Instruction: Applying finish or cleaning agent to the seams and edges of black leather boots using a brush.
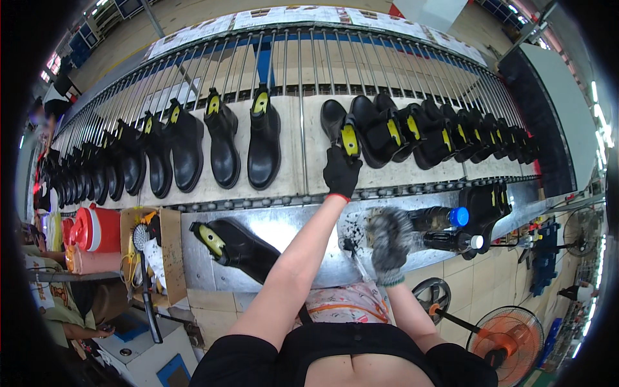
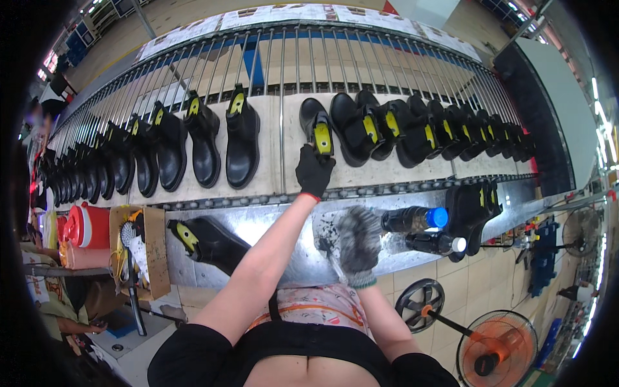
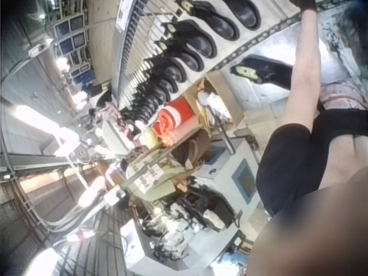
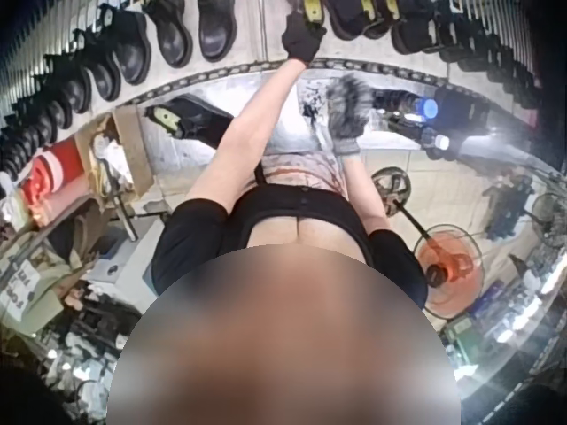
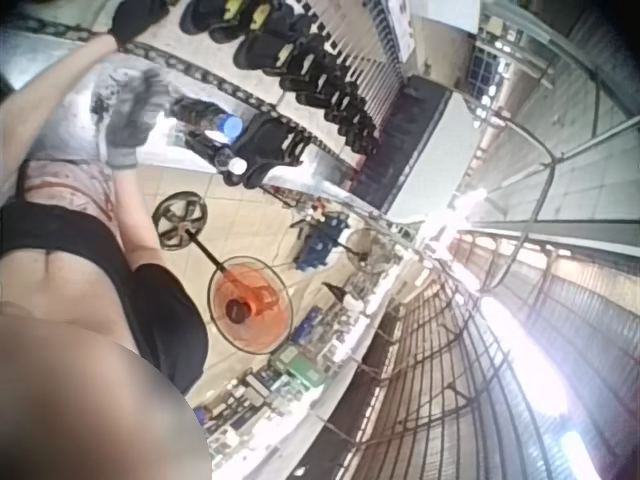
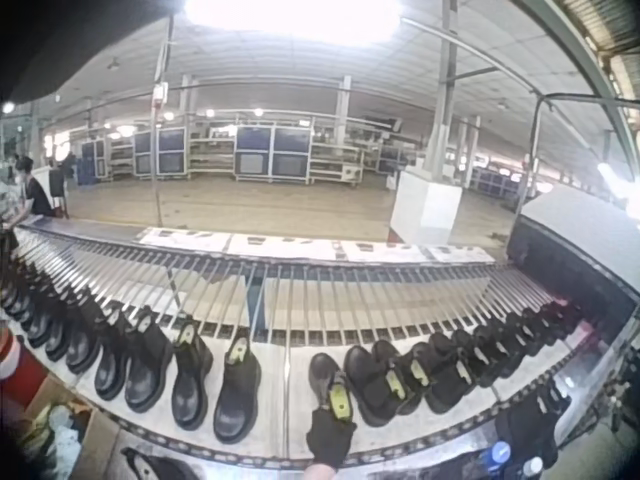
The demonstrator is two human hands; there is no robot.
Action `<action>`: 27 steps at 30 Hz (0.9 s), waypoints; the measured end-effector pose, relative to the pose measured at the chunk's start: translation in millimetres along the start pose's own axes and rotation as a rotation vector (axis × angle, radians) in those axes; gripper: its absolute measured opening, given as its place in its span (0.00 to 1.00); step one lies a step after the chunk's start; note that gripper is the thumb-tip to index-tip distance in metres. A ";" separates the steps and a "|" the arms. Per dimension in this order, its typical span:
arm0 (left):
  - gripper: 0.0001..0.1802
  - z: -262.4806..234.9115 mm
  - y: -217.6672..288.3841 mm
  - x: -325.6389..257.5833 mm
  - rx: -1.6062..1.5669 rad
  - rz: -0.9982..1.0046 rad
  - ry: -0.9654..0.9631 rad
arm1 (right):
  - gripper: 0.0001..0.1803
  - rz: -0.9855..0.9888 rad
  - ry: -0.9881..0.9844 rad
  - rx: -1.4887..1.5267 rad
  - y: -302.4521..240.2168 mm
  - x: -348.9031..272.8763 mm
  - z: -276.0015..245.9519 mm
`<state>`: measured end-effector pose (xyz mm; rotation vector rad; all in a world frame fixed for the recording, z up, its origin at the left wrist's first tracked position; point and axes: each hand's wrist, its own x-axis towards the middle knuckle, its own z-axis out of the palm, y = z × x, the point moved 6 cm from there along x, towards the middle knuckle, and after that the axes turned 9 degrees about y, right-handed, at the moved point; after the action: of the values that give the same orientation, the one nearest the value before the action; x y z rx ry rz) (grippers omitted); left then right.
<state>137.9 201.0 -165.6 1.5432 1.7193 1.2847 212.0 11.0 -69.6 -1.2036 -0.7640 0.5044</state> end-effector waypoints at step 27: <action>0.56 -329.2 -173.0 26.5 -0.794 -0.375 -0.038 | 0.23 0.165 -0.142 -0.678 29.8 -89.5 -124.0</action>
<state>-229.4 136.9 -167.5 0.7416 1.1606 1.4598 248.2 -122.7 -141.0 -1.8860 -1.0032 0.4835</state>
